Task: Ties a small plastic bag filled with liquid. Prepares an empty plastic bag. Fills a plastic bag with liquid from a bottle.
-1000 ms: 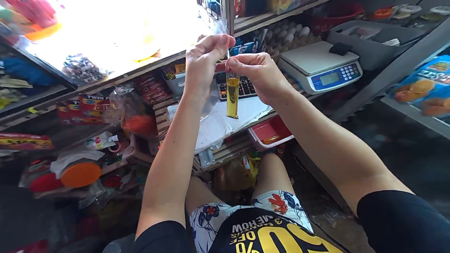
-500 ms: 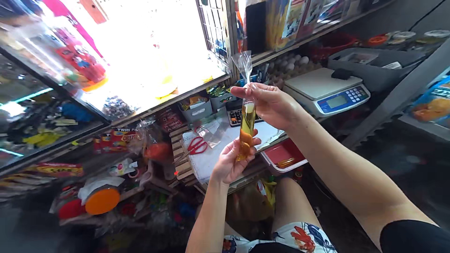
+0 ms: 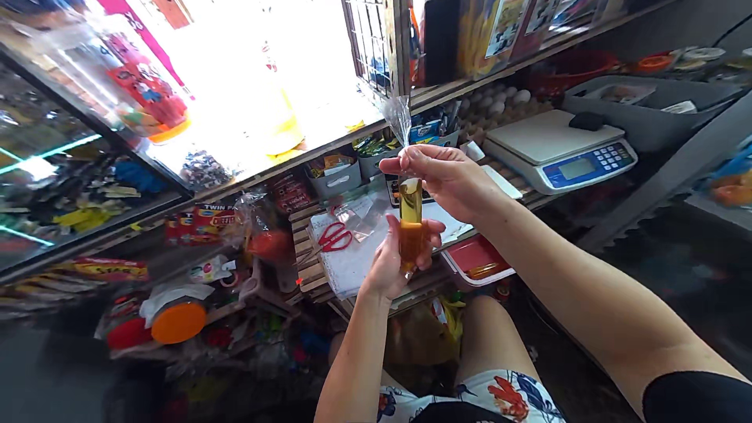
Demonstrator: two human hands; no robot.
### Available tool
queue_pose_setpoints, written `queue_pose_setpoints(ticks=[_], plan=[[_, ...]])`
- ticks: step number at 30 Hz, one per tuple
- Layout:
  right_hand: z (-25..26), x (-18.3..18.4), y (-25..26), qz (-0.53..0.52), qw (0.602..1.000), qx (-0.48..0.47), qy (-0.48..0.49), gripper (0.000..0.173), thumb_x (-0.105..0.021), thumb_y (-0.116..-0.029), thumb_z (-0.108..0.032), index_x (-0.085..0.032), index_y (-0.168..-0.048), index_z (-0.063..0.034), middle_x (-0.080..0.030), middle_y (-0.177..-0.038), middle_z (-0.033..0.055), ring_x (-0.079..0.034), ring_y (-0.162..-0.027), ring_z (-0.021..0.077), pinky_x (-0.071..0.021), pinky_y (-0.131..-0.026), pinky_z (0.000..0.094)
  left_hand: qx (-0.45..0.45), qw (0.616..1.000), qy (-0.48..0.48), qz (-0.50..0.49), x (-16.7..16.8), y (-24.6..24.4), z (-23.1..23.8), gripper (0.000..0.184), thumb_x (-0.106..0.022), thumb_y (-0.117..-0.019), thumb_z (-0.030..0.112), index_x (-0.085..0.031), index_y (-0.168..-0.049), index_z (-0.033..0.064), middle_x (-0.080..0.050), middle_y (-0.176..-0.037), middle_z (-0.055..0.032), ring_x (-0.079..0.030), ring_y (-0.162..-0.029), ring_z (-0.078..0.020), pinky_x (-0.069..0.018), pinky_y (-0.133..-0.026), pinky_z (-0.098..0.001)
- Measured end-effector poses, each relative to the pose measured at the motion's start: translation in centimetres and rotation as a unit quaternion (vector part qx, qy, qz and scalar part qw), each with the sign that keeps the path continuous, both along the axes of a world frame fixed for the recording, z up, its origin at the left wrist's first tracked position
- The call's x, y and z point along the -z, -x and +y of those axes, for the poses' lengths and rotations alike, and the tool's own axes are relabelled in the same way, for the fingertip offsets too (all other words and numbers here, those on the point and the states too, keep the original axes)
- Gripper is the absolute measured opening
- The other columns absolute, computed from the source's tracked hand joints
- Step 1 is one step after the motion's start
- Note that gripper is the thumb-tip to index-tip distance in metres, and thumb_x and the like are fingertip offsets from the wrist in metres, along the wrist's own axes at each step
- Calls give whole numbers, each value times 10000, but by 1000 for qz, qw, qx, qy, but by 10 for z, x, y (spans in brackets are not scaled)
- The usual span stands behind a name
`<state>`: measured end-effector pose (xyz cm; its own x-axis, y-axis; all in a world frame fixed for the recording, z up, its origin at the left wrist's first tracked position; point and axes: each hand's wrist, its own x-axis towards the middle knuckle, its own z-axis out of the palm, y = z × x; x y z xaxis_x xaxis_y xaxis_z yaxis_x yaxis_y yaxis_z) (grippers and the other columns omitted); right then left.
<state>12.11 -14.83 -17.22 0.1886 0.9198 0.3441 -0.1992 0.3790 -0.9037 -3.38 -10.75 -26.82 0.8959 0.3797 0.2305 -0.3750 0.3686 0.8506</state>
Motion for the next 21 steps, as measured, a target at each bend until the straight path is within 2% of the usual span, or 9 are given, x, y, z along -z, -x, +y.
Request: queue_pose_setpoints(ticks=[1, 3, 6, 9, 12, 15, 17, 19, 21], plan=[[-2, -1, -1, -8, 1000, 3, 2, 316, -436, -1101, -164, -725, -1049, -45, -764, -1113, 74, -679, -1142, 127, -498, -1043, 293, -35, 999, -14, 12, -2, 1, -2, 703, -195, -1051, 624, -652, -1096, 91, -666, -930, 9, -590, -724, -31, -499, -644, -179], [-4, -3, -2, -15, 1000, 18, 2, 309, -446, -1096, -149, -732, -1051, -39, -763, -1119, 75, -677, -1144, 127, -507, -1031, 288, -122, 989, -62, 47, -6, 2, -2, 507, -214, -1112, 395, -615, -1110, 85, -672, -979, 9, -637, -837, -42, -546, -773, -205], [-4, -1, -2, -14, 999, 34, -1, 302, -457, -1094, -146, -734, -1055, -32, -761, -1127, 68, -672, -1154, 126, -508, -1034, 286, -215, 956, -171, 102, -12, -1, 0, 246, -477, -1054, 202, -558, -1237, 59, -679, -1102, -23, -665, -921, -76, -559, -832, -260], [-2, 3, 0, -1, 999, 43, 2, 292, -470, -1091, -142, -738, -1053, -34, -764, -1120, 59, -673, -1137, 108, -505, -1025, 273, -270, 937, -189, 118, -17, -11, 4, 285, -672, -965, 71, -504, -1195, 55, -719, -1080, -92, -718, -870, -165, -602, -788, -324], [1, 4, 3, 10, 999, 45, -3, 283, -473, -1089, -135, -733, -1047, -33, -762, -1126, 63, -673, -1138, 111, -500, -1035, 280, -312, 925, -184, 117, -13, -20, 7, 344, -736, -919, 71, -475, -1143, 81, -670, -833, -61, -635, -640, -115, -535, -575, -245], [4, 7, -2, 10, 999, 51, 3, 289, -468, -1093, -152, -731, -1058, -39, -759, -1135, 51, -679, -1122, 108, -527, -993, 278, -240, 949, -185, 87, -7, -20, 14, 340, -438, -1068, 357, -502, -1313, 130, -628, -873, 38, -591, -789, -45, -503, -738, -226], [7, 9, -7, 12, 998, 56, 11, 286, -468, -1094, -160, -728, -1065, -45, -755, -1153, 48, -667, -1152, 111, -513, -1018, 289, -222, 957, -152, 107, -6, -22, 18, 543, -241, -1088, 526, -618, -1221, 159, -642, -912, 62, -606, -867, -32, -518, -818, -231], [10, 13, -11, 26, 998, 63, 15, 278, -462, -1094, -143, -718, -1064, -38, -754, -1149, 58, -658, -1171, 113, -486, -1055, 293, -220, 955, -164, 114, -6, -24, 21, 436, -291, -1112, 399, -620, -1235, 140, -650, -983, 40, -611, -912, -41, -519, -849, -245], [12, 16, -14, 44, 996, 69, 29, 282, -461, -1092, -135, -719, -1043, -35, -754, -1133, 59, -665, -1144, 116, -501, -1029, 290, -224, 949, -196, 106, -6, -28, 23, 241, -487, -1070, 228, -542, -1263, 95, -674, -1090, -31, -653, -966, -96, -545, -862, -290]])
